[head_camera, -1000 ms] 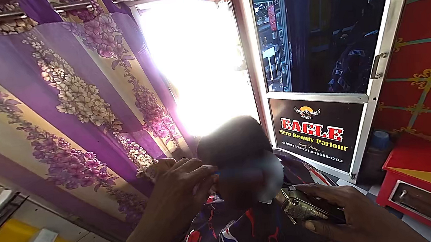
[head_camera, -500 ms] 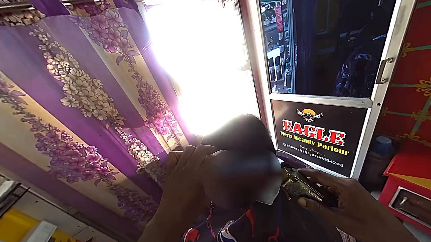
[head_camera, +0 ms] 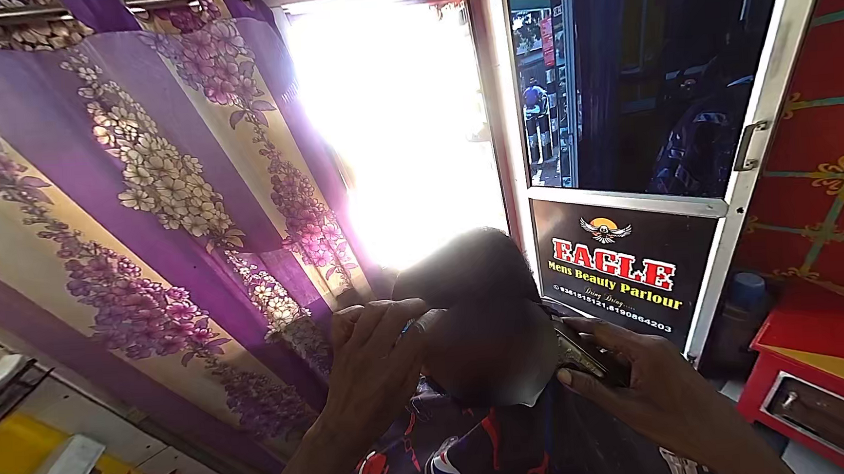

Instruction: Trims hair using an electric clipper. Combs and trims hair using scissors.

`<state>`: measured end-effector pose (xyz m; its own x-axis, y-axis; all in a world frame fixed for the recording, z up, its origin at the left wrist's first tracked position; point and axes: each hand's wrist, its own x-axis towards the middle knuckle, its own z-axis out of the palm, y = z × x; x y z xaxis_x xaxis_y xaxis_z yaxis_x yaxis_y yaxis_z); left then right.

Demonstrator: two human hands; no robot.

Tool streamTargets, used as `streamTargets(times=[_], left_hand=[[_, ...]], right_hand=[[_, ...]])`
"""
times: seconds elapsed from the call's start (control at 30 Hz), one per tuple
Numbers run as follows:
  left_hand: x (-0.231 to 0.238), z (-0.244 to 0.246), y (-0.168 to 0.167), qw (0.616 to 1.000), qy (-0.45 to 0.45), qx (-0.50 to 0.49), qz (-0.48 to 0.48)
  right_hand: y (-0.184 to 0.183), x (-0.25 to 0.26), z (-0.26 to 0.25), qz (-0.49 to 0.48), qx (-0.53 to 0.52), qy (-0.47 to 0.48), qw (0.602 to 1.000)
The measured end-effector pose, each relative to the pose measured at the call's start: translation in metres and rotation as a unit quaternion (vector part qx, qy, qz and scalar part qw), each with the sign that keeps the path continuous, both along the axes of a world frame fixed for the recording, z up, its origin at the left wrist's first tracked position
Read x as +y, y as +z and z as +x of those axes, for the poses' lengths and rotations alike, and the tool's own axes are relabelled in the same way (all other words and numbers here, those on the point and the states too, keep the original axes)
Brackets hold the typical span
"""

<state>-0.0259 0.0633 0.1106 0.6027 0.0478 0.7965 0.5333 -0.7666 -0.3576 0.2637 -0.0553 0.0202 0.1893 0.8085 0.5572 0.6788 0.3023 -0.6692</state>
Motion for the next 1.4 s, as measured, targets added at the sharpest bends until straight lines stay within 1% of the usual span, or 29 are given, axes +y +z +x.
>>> streamTargets(times=[0.13,0.23,0.33,0.43,0.5,0.57,0.67,0.77,0.87,0.93,0.97,1.07,1.13,1.23,1.33,1.4], left_hand=[[0.000,0.000,-0.001,1.000,-0.003,0.002,0.001],[0.000,0.001,-0.002,1.000,-0.019,-0.005,-0.001],[-0.005,0.003,-0.004,0.994,-0.058,-0.085,-0.034],[-0.011,-0.004,0.001,0.983,-0.058,-0.149,-0.089],[-0.009,-0.012,0.005,0.983,-0.047,-0.140,-0.111],[-0.006,-0.019,0.003,0.988,-0.030,-0.099,-0.118],[-0.002,-0.023,-0.006,0.991,-0.006,-0.040,-0.124],[0.000,-0.025,-0.018,0.991,-0.004,-0.023,-0.130],[-0.003,-0.028,-0.026,0.990,0.007,-0.017,-0.139],[-0.006,-0.030,-0.031,0.984,0.014,-0.031,-0.175],[-0.008,-0.031,-0.033,0.977,0.015,-0.041,-0.209],[-0.008,-0.035,-0.034,0.942,0.011,-0.069,-0.328],[-0.006,-0.036,-0.034,0.932,0.013,-0.082,-0.352],[-0.001,-0.034,-0.032,0.932,0.012,-0.105,-0.347],[0.002,-0.028,-0.036,0.951,-0.009,-0.133,-0.279],[0.005,-0.024,-0.039,0.961,-0.023,-0.154,-0.229]], right_hand=[[0.009,0.003,-0.009,0.006,0.008,0.024,1.000],[0.012,0.006,-0.018,0.028,0.005,0.044,0.999],[0.009,0.003,-0.027,0.049,-0.019,0.105,0.993],[0.001,-0.007,-0.034,0.022,-0.027,0.182,0.983],[-0.003,-0.014,-0.034,-0.013,-0.041,0.201,0.979],[-0.005,-0.020,-0.031,-0.036,-0.045,0.203,0.978],[-0.009,-0.023,-0.025,-0.027,-0.037,0.185,0.982],[-0.008,-0.026,-0.018,-0.022,-0.029,0.171,0.985],[-0.002,-0.032,-0.010,-0.022,-0.015,0.179,0.984],[0.004,-0.036,-0.003,-0.019,-0.011,0.181,0.983],[0.007,-0.038,0.000,-0.018,-0.008,0.178,0.984],[0.014,-0.041,0.007,0.008,-0.007,0.151,0.988],[0.020,-0.041,0.007,0.031,-0.015,0.112,0.993],[0.027,-0.034,0.004,0.050,-0.051,0.043,0.996],[0.034,-0.026,0.001,0.059,-0.097,-0.014,0.993],[0.039,-0.021,-0.001,0.057,-0.119,-0.035,0.991]])
